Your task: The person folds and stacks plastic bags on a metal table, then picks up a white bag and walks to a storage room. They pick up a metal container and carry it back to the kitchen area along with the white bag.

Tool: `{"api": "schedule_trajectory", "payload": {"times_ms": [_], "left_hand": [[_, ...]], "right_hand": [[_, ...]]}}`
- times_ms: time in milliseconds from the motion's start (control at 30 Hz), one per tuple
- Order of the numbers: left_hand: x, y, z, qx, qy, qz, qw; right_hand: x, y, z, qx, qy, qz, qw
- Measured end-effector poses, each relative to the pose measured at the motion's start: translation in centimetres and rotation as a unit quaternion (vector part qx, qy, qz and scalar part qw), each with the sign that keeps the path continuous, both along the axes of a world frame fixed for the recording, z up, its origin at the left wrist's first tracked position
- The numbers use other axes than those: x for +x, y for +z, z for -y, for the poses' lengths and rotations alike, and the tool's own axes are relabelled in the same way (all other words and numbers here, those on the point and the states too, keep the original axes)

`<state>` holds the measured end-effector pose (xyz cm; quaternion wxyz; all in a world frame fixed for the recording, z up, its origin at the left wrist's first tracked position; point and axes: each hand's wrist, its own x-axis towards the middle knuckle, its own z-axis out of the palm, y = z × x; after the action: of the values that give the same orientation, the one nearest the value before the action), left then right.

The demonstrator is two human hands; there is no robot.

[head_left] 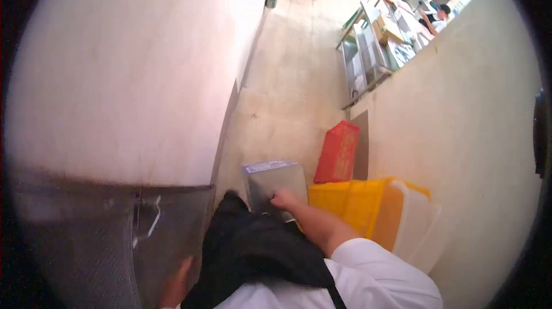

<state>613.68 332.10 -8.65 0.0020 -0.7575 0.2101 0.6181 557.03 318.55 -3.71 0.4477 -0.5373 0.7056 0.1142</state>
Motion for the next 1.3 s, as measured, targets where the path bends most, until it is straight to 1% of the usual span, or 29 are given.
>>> {"api": "schedule_trajectory", "payload": {"times_ms": [33,67,100,167,200,267,333,400,433,467,500,533,567,600,667,733,800,833,867,900,933,967,1000,1033,1100,1133,1200,1267,1300], "left_hand": [[-1.8,2.7,0.4,0.044,-0.074,0.049,0.995],[-3.9,3.6,2.1,0.057,-0.114,0.059,0.990],[-5.6,3.1,4.2,0.061,-0.149,0.064,0.985],[-9.8,1.4,10.5,0.033,-0.220,0.058,0.973],[-11.9,0.3,13.8,0.008,-0.253,0.052,0.966],[-16.2,-1.5,21.4,-0.060,-0.308,0.051,0.948],[-21.4,-2.6,30.2,-0.159,-0.363,0.053,0.917],[-26.2,-4.7,38.4,-0.296,-0.439,0.061,0.846],[-28.8,-5.3,42.5,-0.360,-0.455,0.072,0.811],[-32.1,-3.2,46.2,-0.363,-0.461,0.076,0.806],[-36.7,0.9,50.4,-0.308,-0.296,0.053,0.903],[-40.3,3.8,53.6,-0.243,-0.118,0.026,0.962],[-40.6,1.9,57.1,-0.198,-0.212,0.013,0.957],[-41.1,0.4,57.8,-0.205,-0.214,0.019,0.955],[-46.0,8.5,60.6,-0.111,-0.094,-0.037,0.989],[-47.6,8.8,62.9,-0.102,-0.119,-0.002,0.988],[-47.8,7.0,63.0,-0.080,-0.130,0.018,0.988],[-47.2,5.8,64.2,-0.085,-0.273,0.047,0.957],[-46.6,4.1,66.3,-0.095,-0.413,0.074,0.903],[-45.0,0.7,66.6,-0.078,-0.371,0.048,0.924],[-44.0,-2.1,67.1,-0.061,-0.326,0.023,0.943],[-43.8,-3.6,67.8,-0.044,-0.281,0.001,0.959],[-46.3,-0.6,68.6,-0.026,-0.369,-0.019,0.929],[-50.7,5.5,69.7,-0.017,-0.451,-0.042,0.891],[-50.1,-2.9,72.0,0.135,-0.359,0.003,0.923],[-50.9,-4.3,74.9,0.131,-0.369,0.002,0.920],[-55.2,-7.5,81.3,-0.007,-0.500,-0.020,0.866],[-58.0,-9.6,84.6,-0.124,-0.593,-0.038,0.795],[-58.9,-11.6,85.1,-0.131,-0.536,-0.014,0.834]], "right_hand": [[-1.9,0.4,1.9,-0.003,-0.064,0.054,0.996],[-3.6,0.7,4.0,-0.006,-0.126,0.104,0.987],[-4.8,1.1,6.1,-0.003,-0.126,0.099,0.987],[-8.7,2.2,11.7,-0.077,-0.103,-0.042,0.991],[-11.2,2.9,14.7,-0.077,-0.100,-0.053,0.991],[-13.7,2.8,19.3,-0.082,-0.128,-0.071,0.986],[-17.1,5.6,23.5,-0.105,-0.149,-0.062,0.981],[-19.6,7.1,24.9,-0.121,-0.163,-0.061,0.977],[-21.1,7.0,26.5,-0.149,-0.188,-0.040,0.970],[-22.6,6.6,28.4,-0.180,-0.214,-0.015,0.960],[-24.6,5.4,30.4,-0.189,-0.219,-0.008,0.957],[-26.6,3.8,31.9,-0.181,-0.091,-0.050,0.978],[-28.0,2.9,33.0,-0.170,0.038,-0.092,0.980],[-29.7,2.3,33.4,-0.179,0.035,-0.088,0.979],[-32.9,2.6,37.2,-0.229,-0.143,-0.046,0.962],[-35.3,2.1,40.0,-0.205,-0.132,-0.043,0.969],[-38.7,1.0,41.5,-0.171,-0.104,-0.052,0.978],[-40.5,-0.4,42.8,-0.112,-0.057,-0.050,0.991],[-42.4,-1.1,44.6,-0.059,-0.013,-0.050,0.997],[-44.0,-1.2,46.2,-0.064,-0.016,-0.053,0.996],[-45.2,-1.2,47.0,-0.067,-0.052,-0.046,0.995],[-46.4,-1.2,47.9,-0.072,-0.091,-0.040,0.992],[-47.7,-1.5,49.1,-0.078,-0.103,-0.044,0.991],[-48.9,-1.9,50.3,-0.100,-0.144,-0.056,0.983],[-50.8,-3.1,52.5,-0.121,-0.195,-0.069,0.971],[-52.2,-4.0,54.1,-0.129,-0.211,-0.081,0.965],[-56.1,-4.4,58.9,-0.151,-0.224,-0.112,0.956],[-57.8,-4.1,62.5,-0.113,-0.349,-0.075,0.927],[-59.0,-5.3,63.0,-0.096,-0.335,-0.076,0.934]]}}
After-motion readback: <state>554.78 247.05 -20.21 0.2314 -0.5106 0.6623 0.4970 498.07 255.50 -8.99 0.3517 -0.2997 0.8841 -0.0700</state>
